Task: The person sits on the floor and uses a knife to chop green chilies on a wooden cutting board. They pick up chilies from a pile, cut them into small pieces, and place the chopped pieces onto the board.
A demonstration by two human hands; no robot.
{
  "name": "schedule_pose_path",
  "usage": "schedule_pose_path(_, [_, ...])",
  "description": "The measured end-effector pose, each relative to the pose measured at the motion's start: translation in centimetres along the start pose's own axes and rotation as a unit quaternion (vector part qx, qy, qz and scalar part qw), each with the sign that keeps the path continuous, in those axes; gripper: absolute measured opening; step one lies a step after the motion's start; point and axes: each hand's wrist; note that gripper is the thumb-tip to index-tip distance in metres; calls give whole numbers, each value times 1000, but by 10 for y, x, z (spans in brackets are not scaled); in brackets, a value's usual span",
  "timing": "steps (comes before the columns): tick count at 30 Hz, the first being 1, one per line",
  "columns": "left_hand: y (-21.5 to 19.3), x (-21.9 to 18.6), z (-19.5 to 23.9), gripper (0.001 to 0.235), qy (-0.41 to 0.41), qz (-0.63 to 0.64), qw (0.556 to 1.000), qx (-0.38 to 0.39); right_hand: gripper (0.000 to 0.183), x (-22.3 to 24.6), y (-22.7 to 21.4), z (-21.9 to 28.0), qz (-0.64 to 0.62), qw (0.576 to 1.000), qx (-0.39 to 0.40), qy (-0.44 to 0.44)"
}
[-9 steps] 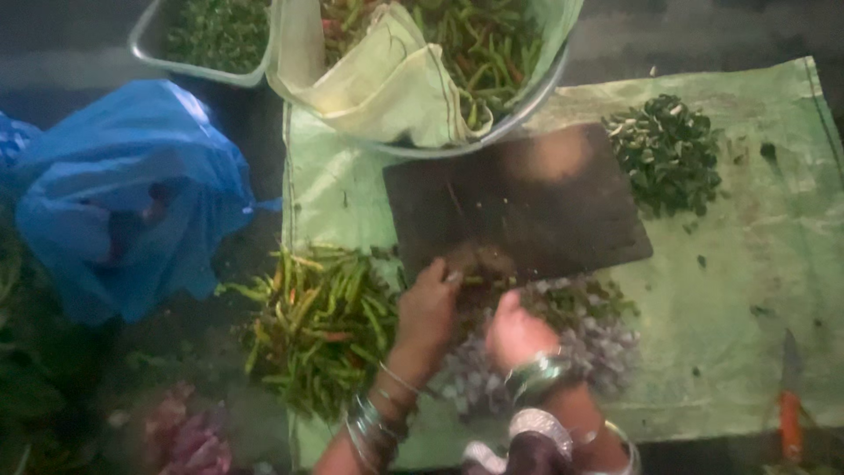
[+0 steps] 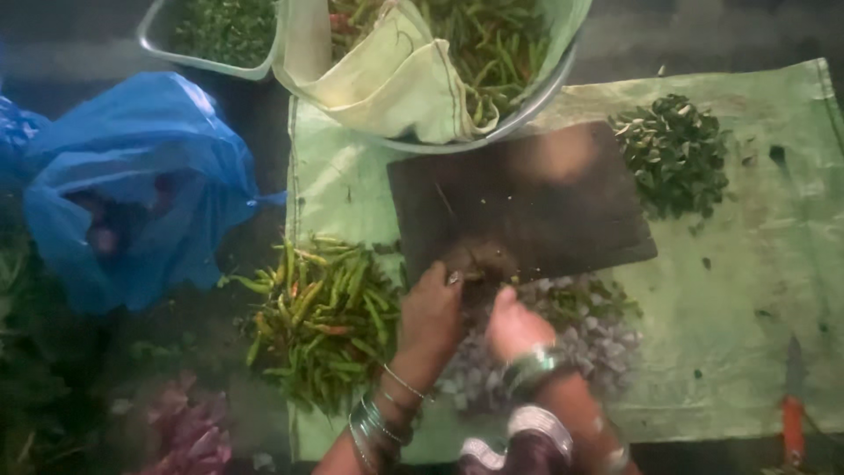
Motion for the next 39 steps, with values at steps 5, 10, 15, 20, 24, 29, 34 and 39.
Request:
schedule_pose_path(5, [6,-5,12,16,-39,97,994,-46,50,14,33,-33,-143,990,-6,12])
schedule_pose_path(10, [-2,4,-4,29,-23,38,999,-14,58,18,-23,6,-81,994,58,41])
schedule_pose_path(15, [12,12,0,14,-69,39,997,18,62,36,-32,0,-87,996,-12,-3])
schedule_pose_path(20, [24,18,6,18,-8,-10,999,-38,47,21,-16,4,-110,991,14,68])
schedule_pose_path(24, [20,15,2,17,11,-9,998,-58,57,38,-18,-6,-38,998,-47,-27])
schedule_pose_path(29, [20,12,11,10,0,16,999,-51,55,40,-55,30,-18,998,47,35])
schedule_pose_path(34, [21,13,7,12,8,17,998,-53,61,47,-43,13,-193,979,-20,62])
schedule_pose_path(39, [19,16,9,10,12,22,998,-60,72,33,-23,30,5,999,39,16])
Point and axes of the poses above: each hand's wrist, its own z-axis away from the middle knuckle, its own y-axis out of the palm, x = y × z, and after that the axes turned 1 degree about z, right-handed
